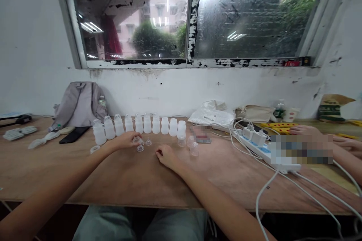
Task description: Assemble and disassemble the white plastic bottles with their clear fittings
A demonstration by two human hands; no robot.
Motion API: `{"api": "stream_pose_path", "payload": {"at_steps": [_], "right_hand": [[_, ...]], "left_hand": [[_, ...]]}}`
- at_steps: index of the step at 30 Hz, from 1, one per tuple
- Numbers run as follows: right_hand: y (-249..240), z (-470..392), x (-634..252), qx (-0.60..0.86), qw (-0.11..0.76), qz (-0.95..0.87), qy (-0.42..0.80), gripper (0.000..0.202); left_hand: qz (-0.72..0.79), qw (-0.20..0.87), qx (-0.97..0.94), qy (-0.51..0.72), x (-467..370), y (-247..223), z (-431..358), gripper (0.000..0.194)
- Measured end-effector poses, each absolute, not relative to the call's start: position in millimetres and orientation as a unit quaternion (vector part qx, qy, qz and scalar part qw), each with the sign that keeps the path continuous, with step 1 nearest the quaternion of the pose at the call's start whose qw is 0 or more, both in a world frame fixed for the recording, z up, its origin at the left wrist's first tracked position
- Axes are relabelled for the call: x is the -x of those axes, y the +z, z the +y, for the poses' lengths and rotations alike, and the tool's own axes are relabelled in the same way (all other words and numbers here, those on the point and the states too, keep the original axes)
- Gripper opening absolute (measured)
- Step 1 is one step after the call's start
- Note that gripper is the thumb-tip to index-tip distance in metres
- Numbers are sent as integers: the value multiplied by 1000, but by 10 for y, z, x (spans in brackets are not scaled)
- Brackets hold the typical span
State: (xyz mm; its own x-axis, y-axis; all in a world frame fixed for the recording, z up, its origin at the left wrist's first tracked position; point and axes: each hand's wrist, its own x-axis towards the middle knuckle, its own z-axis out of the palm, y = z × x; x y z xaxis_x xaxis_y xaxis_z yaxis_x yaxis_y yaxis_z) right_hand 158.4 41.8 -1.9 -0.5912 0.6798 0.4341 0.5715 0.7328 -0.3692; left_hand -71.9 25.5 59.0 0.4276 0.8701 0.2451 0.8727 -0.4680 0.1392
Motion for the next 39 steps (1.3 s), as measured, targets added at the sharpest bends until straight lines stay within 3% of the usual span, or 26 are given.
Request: {"api": "stream_pose_path", "payload": {"at_steps": [6,13,15,22,28,34,39], "right_hand": [[-21,424,-1591,354,281,-886,102,15],[11,402,-1591,359,266,-890,91,13],[12,403,-1591,359,265,-890,91,14],[-39,428,-1592,345,293,-885,107,15],[-64,483,-1600,326,407,-840,152,38],[27,489,-1615,324,452,-810,184,14],[14,539,-1612,355,470,-785,193,14]], "left_hand": [[-526,-27,833,-168,673,517,259,39],[-554,-66,820,-129,651,319,311,66],[-552,-62,818,-148,639,290,311,63],[-584,4,780,-227,589,268,317,25],[-503,-135,768,-373,265,262,401,23],[-486,-336,628,-507,-89,129,422,26],[-485,-374,582,-534,-151,-19,354,28]]}}
